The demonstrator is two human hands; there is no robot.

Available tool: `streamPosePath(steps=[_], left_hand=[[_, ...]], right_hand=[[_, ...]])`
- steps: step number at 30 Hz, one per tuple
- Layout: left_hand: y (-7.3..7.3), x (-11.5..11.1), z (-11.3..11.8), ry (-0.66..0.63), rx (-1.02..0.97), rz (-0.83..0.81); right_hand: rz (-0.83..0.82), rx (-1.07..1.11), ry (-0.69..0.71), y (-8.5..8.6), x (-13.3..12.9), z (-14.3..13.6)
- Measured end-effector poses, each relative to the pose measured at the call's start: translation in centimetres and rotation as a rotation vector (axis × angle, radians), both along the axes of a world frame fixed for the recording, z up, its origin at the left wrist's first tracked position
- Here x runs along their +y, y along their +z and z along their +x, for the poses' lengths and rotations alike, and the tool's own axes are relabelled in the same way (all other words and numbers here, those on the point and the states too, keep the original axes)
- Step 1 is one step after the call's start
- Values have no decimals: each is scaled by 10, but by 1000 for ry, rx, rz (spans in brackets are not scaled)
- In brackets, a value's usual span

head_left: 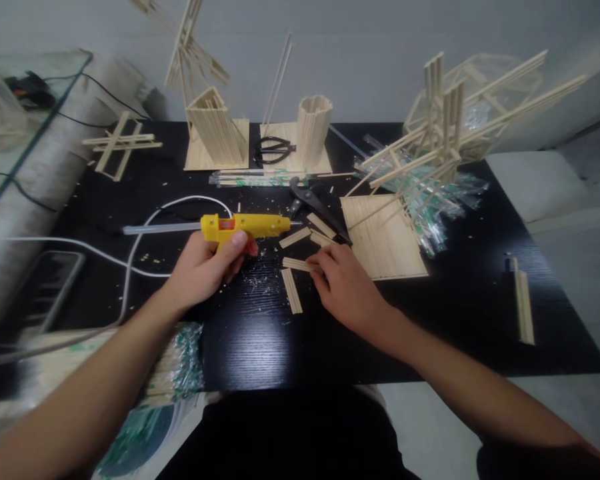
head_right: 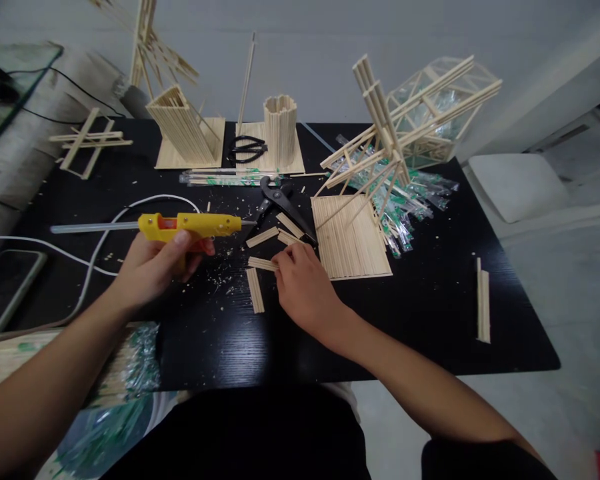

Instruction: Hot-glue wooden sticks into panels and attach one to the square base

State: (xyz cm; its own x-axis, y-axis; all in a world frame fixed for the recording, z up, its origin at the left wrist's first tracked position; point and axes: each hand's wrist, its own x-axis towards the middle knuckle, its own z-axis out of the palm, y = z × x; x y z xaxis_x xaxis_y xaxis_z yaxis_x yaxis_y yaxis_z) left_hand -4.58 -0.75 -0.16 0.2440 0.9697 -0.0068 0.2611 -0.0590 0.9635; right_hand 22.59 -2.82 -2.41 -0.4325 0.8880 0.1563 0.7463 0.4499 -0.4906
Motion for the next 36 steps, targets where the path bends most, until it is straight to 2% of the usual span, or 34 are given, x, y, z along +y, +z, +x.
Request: streamPosePath(steps=[4, 8, 11, 15, 18, 21, 26, 36], left_hand=[[0, -1, 1, 10, 4, -8], [1, -3, 1, 14, 7, 2], [1, -5, 0, 1, -23, 7], [2, -6, -2, -40, -39, 21], [4, -5, -2, -70, -29, 45], [7, -5, 0, -88, -3, 50], [7, -3, -1, -106, 41, 33], [4, -3, -5, -116, 69, 43]], right_hand=[[-77, 14, -22, 3, 1, 0], [-194, 164, -57, 6, 7, 3], [-402, 440, -97, 10, 17, 8], [-801, 867, -96, 14, 27, 13], [-938, 1066, -99, 16, 28, 13], [-973, 1174, -112, 17, 26, 12], [-934, 1251, -136, 15, 27, 12], [-935, 1271, -168, 17, 28, 13]])
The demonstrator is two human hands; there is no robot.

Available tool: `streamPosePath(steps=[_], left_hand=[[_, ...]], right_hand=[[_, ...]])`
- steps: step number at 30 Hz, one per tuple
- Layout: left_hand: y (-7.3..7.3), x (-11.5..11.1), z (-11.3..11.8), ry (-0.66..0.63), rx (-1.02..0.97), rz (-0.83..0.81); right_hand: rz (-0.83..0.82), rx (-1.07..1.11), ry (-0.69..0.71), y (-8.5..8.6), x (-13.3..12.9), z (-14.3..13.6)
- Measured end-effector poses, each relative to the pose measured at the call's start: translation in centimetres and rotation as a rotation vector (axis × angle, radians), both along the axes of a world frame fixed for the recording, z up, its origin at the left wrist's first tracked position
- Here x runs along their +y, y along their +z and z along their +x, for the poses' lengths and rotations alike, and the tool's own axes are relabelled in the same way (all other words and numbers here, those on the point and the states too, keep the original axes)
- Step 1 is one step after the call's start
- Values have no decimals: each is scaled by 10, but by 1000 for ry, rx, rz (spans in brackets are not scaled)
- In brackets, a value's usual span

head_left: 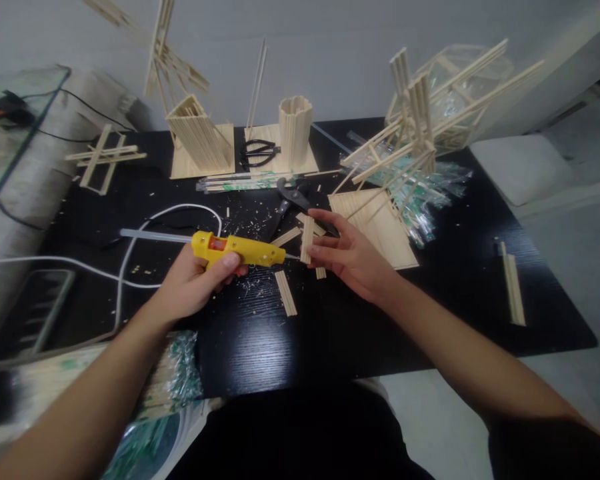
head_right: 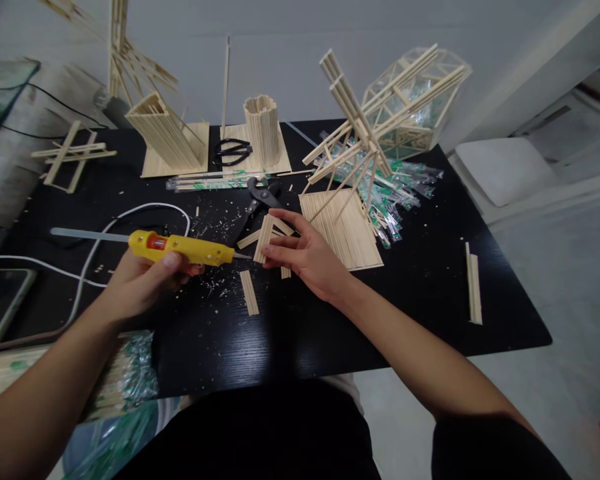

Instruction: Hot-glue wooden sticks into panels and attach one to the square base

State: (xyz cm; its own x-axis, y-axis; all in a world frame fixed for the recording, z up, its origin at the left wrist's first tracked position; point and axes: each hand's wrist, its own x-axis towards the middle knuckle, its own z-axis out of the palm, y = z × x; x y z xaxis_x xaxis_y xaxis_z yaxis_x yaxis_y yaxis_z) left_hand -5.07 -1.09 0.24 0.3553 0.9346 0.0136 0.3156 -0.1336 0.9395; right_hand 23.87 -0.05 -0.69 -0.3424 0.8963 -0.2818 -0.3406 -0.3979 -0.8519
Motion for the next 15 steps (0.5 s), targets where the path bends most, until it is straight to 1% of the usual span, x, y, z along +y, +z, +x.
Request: streamPosePath(steps=[4, 10, 15], left_hand=[[1, 0, 1, 0, 17, -3], [2, -1, -1, 2, 31, -23], [1, -2, -1, -19, 22, -8]], right_hand=[[26, -31, 11, -2, 0, 0], [2, 29, 1, 0, 0, -1], [11, 12, -3, 1, 0, -1]])
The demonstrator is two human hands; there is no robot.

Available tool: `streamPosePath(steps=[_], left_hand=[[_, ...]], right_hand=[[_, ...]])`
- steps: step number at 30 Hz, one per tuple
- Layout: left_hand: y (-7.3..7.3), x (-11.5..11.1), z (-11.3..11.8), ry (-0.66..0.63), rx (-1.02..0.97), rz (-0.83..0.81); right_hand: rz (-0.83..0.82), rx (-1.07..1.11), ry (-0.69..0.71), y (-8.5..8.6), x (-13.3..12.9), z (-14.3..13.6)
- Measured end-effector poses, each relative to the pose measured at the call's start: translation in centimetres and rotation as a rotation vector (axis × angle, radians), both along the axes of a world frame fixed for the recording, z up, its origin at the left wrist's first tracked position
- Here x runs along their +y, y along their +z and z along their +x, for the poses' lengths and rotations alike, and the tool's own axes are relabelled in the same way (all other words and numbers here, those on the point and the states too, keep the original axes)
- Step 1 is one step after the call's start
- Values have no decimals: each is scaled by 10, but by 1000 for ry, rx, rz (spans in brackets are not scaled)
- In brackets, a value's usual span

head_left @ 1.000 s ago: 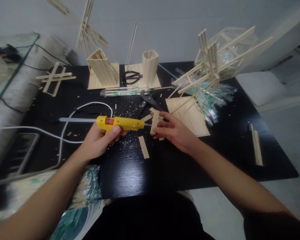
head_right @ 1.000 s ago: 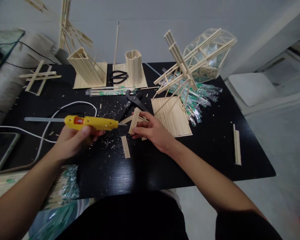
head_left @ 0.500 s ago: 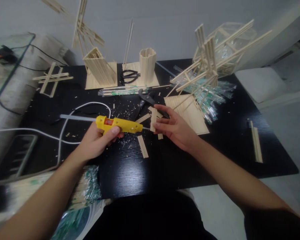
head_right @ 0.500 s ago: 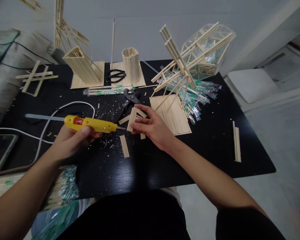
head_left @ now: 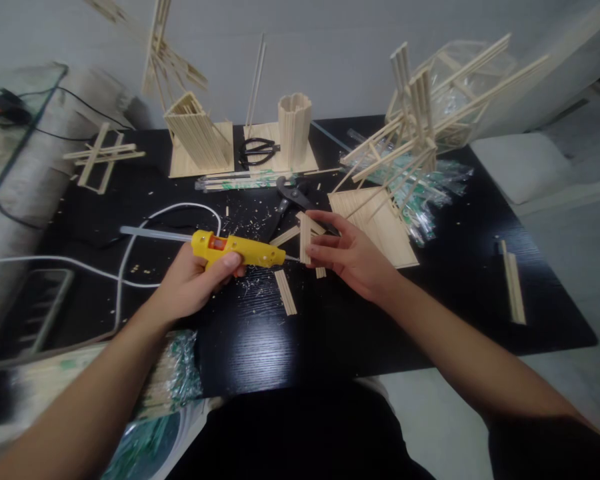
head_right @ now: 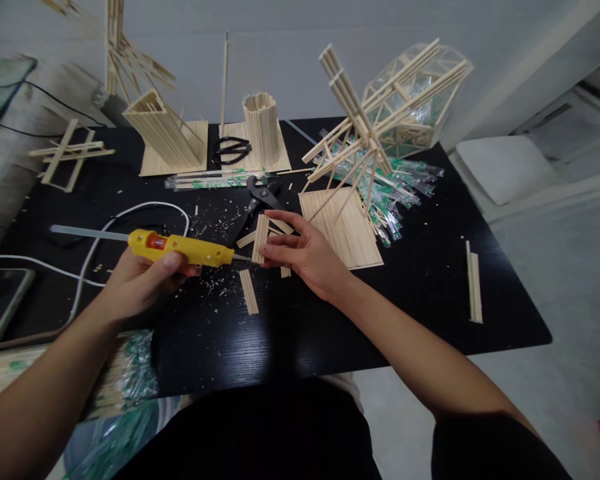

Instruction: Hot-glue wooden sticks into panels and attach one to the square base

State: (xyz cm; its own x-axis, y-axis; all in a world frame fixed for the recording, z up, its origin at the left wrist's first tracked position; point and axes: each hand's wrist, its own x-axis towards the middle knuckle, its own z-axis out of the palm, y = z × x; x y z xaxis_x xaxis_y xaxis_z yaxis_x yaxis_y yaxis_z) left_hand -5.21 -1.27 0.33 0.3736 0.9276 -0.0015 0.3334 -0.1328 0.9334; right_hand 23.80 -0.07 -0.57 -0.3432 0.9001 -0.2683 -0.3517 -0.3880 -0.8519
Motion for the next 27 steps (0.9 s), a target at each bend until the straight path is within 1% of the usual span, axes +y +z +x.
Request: streamPosePath(steps=[5, 11, 17, 27], left_hand=[[-4, 0, -2, 3, -17, -17], [-3, 0, -2, 13, 15, 5], [-8, 1, -3, 40, 8, -2], [-4, 2, -2, 78, 58, 21]], right_hand=[[-3, -9, 4, -1, 0, 0], [-5, -4, 20, -1, 0, 0], [-3, -14, 28, -1, -1, 0], [-34, 14, 35, 1, -2, -1]])
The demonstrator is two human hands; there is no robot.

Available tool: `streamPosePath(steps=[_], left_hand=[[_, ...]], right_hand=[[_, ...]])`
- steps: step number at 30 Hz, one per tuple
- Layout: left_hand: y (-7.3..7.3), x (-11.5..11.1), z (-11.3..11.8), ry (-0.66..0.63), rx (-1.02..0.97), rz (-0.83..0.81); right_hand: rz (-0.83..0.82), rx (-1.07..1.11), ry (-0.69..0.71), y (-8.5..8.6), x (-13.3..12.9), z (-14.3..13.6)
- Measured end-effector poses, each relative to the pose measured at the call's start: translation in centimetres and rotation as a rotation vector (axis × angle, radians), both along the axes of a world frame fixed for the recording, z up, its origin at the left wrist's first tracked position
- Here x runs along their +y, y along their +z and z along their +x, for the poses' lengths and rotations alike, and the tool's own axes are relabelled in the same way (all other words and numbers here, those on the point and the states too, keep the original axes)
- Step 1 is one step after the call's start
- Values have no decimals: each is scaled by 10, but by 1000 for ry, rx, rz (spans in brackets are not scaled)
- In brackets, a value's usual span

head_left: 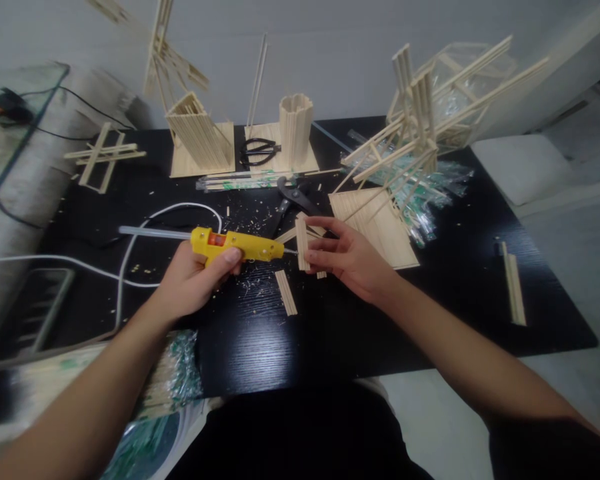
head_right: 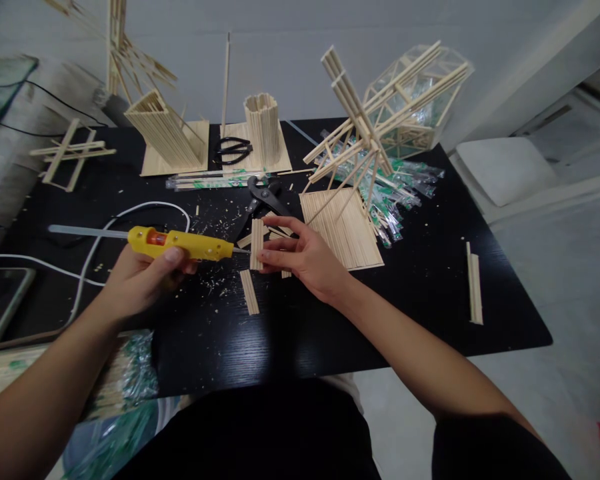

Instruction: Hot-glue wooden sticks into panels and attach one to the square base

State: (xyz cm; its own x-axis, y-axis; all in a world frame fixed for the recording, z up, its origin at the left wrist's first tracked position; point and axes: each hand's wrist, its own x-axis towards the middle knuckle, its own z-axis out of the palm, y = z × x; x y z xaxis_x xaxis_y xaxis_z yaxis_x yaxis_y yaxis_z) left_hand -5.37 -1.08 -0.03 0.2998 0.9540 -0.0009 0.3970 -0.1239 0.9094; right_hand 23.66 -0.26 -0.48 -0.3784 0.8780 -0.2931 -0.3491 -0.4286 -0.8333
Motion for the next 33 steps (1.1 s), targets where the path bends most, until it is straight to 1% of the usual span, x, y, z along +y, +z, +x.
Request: streamPosePath(steps=[4, 11, 18, 23, 25, 29, 33], left_hand=[[0, 0, 0, 17, 13, 5], [6, 1, 3, 26, 58, 75], [6, 1, 3, 50, 83, 76], [8, 2, 5, 72, 98, 96], [9, 2, 6, 94, 92, 77], [8, 2, 5, 144, 94, 33], [4, 3, 2, 162, 107, 49]], right_hand=[[3, 5, 10, -1, 0, 0], [2, 2, 20, 1, 0, 0], [9, -3, 48, 0, -1, 0], [6, 23, 58, -2, -1, 0], [7, 28, 64, -2, -1, 0], [6, 44, 84, -2, -1, -1], [7, 51, 91, -2, -1, -1]])
